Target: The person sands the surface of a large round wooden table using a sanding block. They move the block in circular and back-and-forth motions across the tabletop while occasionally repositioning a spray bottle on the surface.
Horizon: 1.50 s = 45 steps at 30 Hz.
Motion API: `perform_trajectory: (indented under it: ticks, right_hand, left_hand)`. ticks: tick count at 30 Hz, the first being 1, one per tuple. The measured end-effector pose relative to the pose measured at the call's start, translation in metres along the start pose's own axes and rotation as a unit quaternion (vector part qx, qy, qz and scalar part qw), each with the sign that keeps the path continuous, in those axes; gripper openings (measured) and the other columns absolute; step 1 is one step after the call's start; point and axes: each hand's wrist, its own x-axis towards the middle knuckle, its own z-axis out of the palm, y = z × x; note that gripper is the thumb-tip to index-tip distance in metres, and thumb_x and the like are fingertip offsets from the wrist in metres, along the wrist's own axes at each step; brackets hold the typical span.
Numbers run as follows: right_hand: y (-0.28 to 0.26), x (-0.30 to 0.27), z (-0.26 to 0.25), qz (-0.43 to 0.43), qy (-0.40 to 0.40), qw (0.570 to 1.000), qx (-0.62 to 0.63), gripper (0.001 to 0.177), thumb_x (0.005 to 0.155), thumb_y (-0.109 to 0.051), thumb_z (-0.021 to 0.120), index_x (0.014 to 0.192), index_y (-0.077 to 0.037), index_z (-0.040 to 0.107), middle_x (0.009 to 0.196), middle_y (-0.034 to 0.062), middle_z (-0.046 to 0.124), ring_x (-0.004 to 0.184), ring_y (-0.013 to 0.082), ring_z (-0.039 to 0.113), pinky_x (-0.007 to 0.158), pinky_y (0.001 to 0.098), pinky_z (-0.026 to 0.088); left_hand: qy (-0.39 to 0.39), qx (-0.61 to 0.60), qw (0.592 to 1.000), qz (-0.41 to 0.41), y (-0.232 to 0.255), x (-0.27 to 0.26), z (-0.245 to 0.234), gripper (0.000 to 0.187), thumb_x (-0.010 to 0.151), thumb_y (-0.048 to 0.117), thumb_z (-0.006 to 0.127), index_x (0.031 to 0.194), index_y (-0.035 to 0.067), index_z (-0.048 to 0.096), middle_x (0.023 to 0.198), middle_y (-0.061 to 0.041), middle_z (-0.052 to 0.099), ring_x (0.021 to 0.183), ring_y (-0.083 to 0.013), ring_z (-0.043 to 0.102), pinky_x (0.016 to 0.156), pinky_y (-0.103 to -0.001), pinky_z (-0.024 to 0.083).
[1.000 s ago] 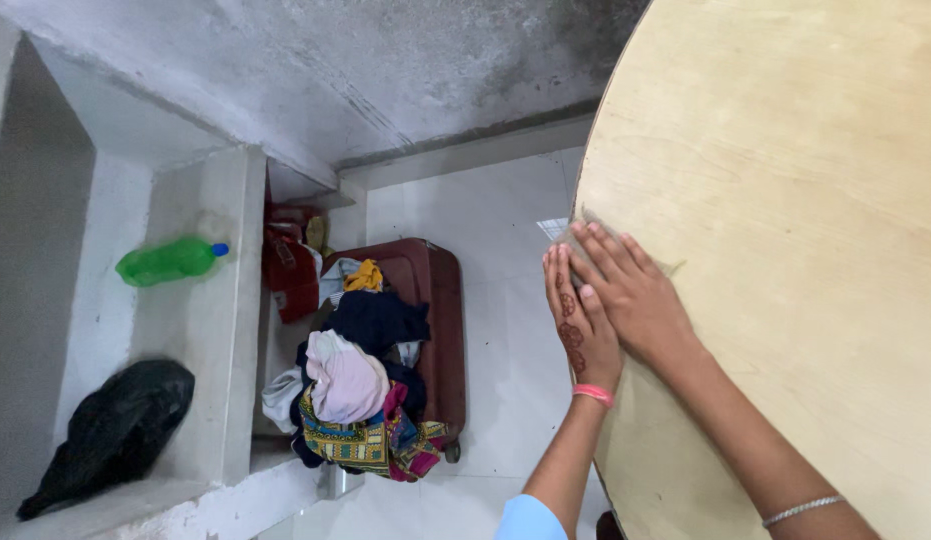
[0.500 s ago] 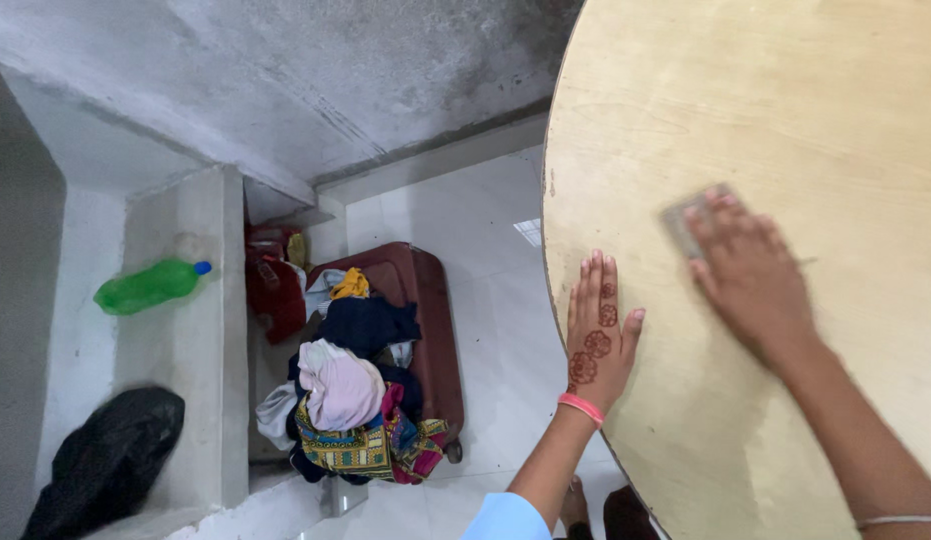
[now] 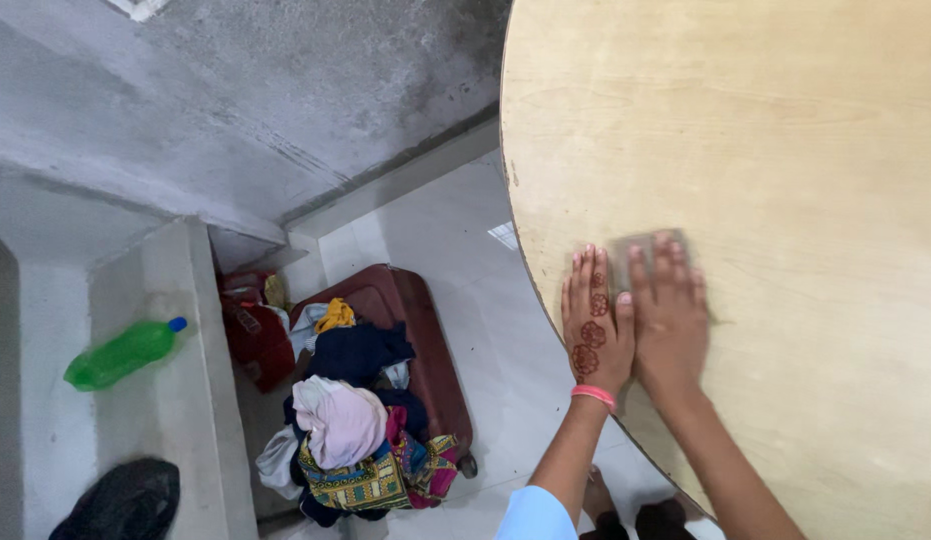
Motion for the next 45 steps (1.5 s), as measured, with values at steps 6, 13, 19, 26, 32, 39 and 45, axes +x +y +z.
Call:
perform_trajectory:
  ticks: [6, 13, 19, 26, 32, 39, 45]
  right_hand:
    - [0.028, 0.037, -0.006, -0.099, -0.057, 0.993, -0.038, 0.060, 0.102, -0.032, 0.045, 0.159, -0.014, 0.042, 0.168, 0.0115, 0.033, 0.156, 0.0261, 0.029, 0.127, 0.0482, 0.022]
    - [0.106, 0.010, -0.076, 0.096, 0.005, 0.992, -0.087, 0.062, 0.112, -0.030, 0.043, 0.167, -0.003, 0.034, 0.176, 0.0208, 0.022, 0.163, 0.0355, 0.018, 0.132, 0.0545, 0.014]
    - [0.050, -0.044, -0.052, 0.160, 0.072, 0.981, -0.082, 0.066, 0.111, -0.030, 0.049, 0.167, 0.003, 0.035, 0.175, 0.0278, 0.023, 0.162, 0.0434, 0.019, 0.129, 0.0601, 0.014]
    - [-0.052, -0.067, 0.003, -0.002, 0.000, 1.000, -0.009, 0.065, 0.100, -0.016, 0.048, 0.162, -0.004, 0.036, 0.172, 0.0176, 0.028, 0.161, 0.0300, 0.022, 0.130, 0.0488, 0.019]
    - [-0.033, -0.080, -0.021, -0.128, -0.065, 0.990, 0.010, 0.064, 0.095, -0.017, 0.046, 0.158, -0.009, 0.038, 0.168, 0.0117, 0.030, 0.155, 0.0251, 0.025, 0.126, 0.0445, 0.020]
    - [0.085, -0.091, -0.088, -0.078, -0.059, 0.994, -0.050, 0.060, 0.098, -0.022, 0.046, 0.157, -0.013, 0.039, 0.168, 0.0092, 0.032, 0.156, 0.0248, 0.028, 0.127, 0.0451, 0.021]
    - [0.243, -0.128, -0.170, 0.068, -0.018, 0.987, -0.142, 0.064, 0.107, -0.037, 0.031, 0.163, -0.005, 0.031, 0.173, 0.0166, 0.022, 0.159, 0.0302, 0.020, 0.127, 0.0502, 0.017]
  left_hand:
    - [-0.003, 0.001, 1.000, 0.022, -0.002, 0.002, 0.001, 0.057, 0.107, 0.027, 0.040, 0.160, 0.007, 0.036, 0.168, -0.012, 0.037, 0.159, -0.0283, 0.028, 0.131, -0.046, 0.017]
    - [0.003, 0.004, 1.000, 0.031, -0.002, 0.000, 0.003, 0.055, 0.108, 0.030, 0.039, 0.159, 0.009, 0.040, 0.166, -0.008, 0.040, 0.159, -0.0267, 0.029, 0.132, -0.046, 0.017]
    - [-0.018, -0.015, 0.998, 0.056, -0.003, -0.002, -0.006, 0.056, 0.108, 0.037, 0.046, 0.158, 0.012, 0.043, 0.167, -0.008, 0.038, 0.160, -0.0284, 0.025, 0.131, -0.046, 0.016]
    - [-0.080, -0.112, 0.990, -0.006, -0.011, -0.045, -0.025, 0.062, 0.106, 0.038, 0.047, 0.160, 0.010, 0.038, 0.173, -0.015, 0.022, 0.161, -0.0318, 0.018, 0.129, -0.044, 0.016]
    - [-0.063, 0.028, 0.998, 0.008, -0.011, -0.084, -0.033, 0.066, 0.107, 0.036, 0.047, 0.164, 0.009, 0.027, 0.173, -0.018, 0.018, 0.161, -0.0331, 0.015, 0.128, -0.052, 0.007]
    - [-0.123, 0.071, 0.983, 0.119, 0.053, -0.096, 0.056, 0.068, 0.109, 0.043, 0.043, 0.167, 0.011, 0.025, 0.175, -0.013, 0.022, 0.163, -0.0296, 0.017, 0.132, -0.052, 0.009]
    - [-0.149, 0.053, 0.970, 0.185, 0.121, -0.106, 0.139, 0.071, 0.109, 0.048, 0.040, 0.167, 0.011, 0.023, 0.175, -0.008, 0.024, 0.164, -0.0238, 0.018, 0.134, -0.048, 0.011]
